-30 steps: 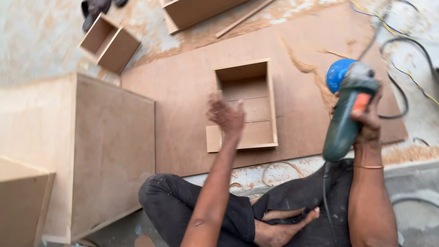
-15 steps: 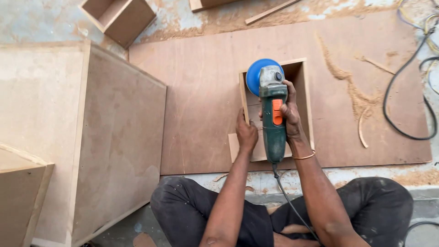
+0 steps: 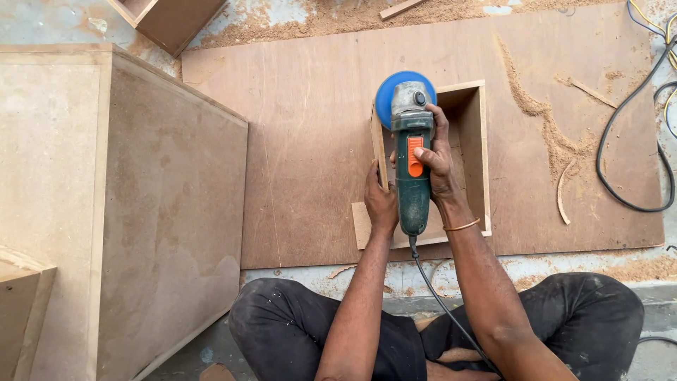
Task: The person sits on the floor and uses an angle grinder with a sanding disc to smooth the edges and surfaces of a small wooden box. They rotate the box to sand different sides and then place it into a larger wooden cabinet.
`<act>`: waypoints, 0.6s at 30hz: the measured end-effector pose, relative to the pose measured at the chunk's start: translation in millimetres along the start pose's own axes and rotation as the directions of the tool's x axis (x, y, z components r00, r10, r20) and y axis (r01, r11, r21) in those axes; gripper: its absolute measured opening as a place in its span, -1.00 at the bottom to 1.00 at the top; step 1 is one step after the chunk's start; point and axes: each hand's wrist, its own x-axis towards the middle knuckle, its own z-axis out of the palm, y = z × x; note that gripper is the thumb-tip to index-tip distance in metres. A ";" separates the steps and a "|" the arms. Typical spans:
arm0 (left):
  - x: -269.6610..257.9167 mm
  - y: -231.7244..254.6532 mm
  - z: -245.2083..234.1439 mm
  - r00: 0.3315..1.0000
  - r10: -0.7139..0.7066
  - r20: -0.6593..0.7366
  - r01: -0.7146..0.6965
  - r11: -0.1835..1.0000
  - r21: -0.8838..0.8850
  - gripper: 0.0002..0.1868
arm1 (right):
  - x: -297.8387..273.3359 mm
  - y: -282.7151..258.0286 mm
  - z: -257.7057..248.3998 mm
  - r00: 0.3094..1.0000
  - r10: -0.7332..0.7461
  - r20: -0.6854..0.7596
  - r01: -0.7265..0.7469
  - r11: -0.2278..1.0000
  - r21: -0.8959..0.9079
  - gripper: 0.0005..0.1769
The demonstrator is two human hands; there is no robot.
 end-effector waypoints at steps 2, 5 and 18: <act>0.6 -2.6 2.5 0.998 0.054 -0.011 -0.053 0.998 0.039 -0.32 | 0.8 -2.3 -5.3 1.000 -0.015 -0.015 0.015 1.000 -0.007 0.02; 1.2 -1.0 1.4 1.000 -0.024 0.019 0.023 0.998 0.062 -0.29 | 3.2 -6.5 -16.9 0.999 -0.034 -0.042 0.034 0.999 -0.001 0.01; 1.0 6.2 1.1 0.992 -0.117 0.037 0.116 0.993 0.030 -0.26 | -8.7 -19.6 -79.1 0.989 -0.084 -0.124 0.088 0.996 0.032 -0.03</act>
